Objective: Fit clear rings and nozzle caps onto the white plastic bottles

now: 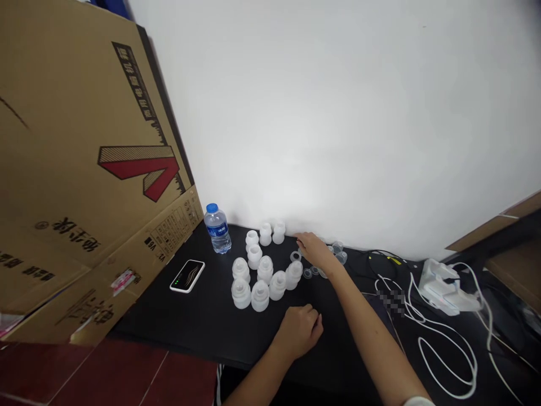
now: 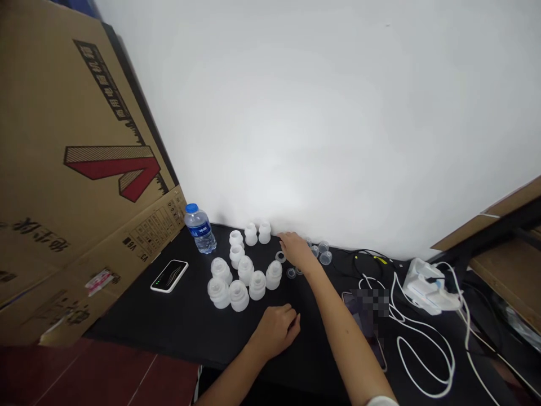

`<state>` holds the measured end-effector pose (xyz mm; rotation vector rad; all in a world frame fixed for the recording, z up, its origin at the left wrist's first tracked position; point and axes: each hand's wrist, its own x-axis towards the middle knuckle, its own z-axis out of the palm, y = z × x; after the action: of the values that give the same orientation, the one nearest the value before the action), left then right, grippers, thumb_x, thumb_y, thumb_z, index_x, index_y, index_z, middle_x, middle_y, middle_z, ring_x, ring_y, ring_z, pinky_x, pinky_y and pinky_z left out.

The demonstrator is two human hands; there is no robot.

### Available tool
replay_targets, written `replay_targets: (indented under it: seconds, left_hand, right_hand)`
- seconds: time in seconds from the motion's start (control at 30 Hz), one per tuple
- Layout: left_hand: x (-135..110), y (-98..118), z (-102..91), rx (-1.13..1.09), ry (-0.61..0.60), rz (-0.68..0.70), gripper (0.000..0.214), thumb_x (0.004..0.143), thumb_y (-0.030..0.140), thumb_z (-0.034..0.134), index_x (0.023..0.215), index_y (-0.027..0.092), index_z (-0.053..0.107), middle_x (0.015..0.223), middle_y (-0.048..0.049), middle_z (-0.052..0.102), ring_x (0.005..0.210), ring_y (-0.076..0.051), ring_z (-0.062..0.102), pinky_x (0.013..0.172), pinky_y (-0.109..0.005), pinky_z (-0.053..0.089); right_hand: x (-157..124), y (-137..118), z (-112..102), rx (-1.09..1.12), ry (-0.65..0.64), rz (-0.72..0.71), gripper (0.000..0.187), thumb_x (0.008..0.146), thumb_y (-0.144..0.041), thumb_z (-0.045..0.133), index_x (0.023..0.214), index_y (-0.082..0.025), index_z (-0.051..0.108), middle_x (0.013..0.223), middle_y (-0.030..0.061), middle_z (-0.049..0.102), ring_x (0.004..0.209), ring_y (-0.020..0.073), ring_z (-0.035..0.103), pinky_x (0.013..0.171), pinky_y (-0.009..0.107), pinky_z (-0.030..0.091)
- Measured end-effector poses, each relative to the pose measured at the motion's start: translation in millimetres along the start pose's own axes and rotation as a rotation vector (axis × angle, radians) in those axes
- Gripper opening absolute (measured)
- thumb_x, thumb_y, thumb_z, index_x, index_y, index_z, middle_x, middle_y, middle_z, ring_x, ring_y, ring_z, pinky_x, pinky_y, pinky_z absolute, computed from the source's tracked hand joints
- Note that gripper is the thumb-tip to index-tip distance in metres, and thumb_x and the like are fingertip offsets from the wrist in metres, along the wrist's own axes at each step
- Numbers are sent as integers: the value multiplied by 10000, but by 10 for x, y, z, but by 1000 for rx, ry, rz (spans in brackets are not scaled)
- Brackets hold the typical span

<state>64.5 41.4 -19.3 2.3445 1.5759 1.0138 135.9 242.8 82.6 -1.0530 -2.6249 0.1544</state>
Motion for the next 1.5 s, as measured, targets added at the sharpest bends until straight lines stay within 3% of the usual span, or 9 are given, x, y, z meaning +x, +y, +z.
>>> replay_targets:
  seconds: [0.1,0.27,0.47,0.67,0.87,1.0,1.1,1.27,1.5]
  left_hand:
    - [-5,-10,1,15,6,1,238,962,149,650,735,210,610,710,-13,646,599,-168,645,522,-329,388]
    - [-8,-7,-22,-14,20,10,247,971,142,632,736,212,603,721,-13,649,599,-159,647,525,-329,391]
    - [2,13,-59,-41,5,22,272,989,134,598,731,217,576,722,-15,636,607,-159,642,538,-320,408]
    - [3,21,-68,-63,8,31,294,1005,124,582,732,223,541,725,-13,618,610,-152,624,544,-302,396]
    - [12,43,-76,-66,-9,26,293,1012,113,568,746,226,522,750,-10,608,637,-150,621,562,-304,408]
    - [15,31,-72,-54,-20,38,298,1020,123,557,743,226,521,735,-6,596,623,-146,610,545,-300,398]
    - [17,19,-75,-56,-23,24,313,1038,134,535,739,226,517,729,-7,592,618,-143,605,547,-296,397]
    - [16,19,-57,-68,-35,27,328,1047,148,527,732,231,494,722,-6,585,610,-146,599,549,-295,399]
    - [5,25,-26,-63,-11,14,319,1058,147,507,754,239,475,732,2,566,627,-152,598,574,-293,408]
  right_hand:
    - [63,61,-65,-44,28,48,348,1048,-143,604,1381,-203,688,1153,141,757,1090,310,683,940,405,554]
    - [-355,225,-199,-108,82,166,348,1007,-144,663,1352,-184,692,1168,184,752,1102,359,675,954,456,542]
    - [-880,153,30,-110,104,109,356,1001,-192,692,1356,-215,689,1202,148,745,1138,361,661,1020,500,543]
    - [-1123,220,134,-180,129,262,271,989,-116,629,1230,-206,715,1130,148,728,1046,344,664,933,462,577]
    - [-1159,250,208,-83,208,226,201,1020,-211,691,1214,-213,744,1100,124,693,1036,324,647,966,477,586]
    - [-1028,254,295,36,235,197,54,979,-186,758,999,-221,794,1013,98,687,980,295,658,933,453,595]
    - [-1024,301,256,75,299,235,114,1025,-175,682,997,-223,781,983,83,685,967,273,668,902,416,597]
    - [-1236,419,89,260,511,338,195,1087,-290,589,1003,-232,755,911,65,684,844,244,669,805,371,583]
    - [-1471,363,28,357,480,370,219,1068,-343,603,935,-233,739,871,55,700,804,241,681,754,370,566]
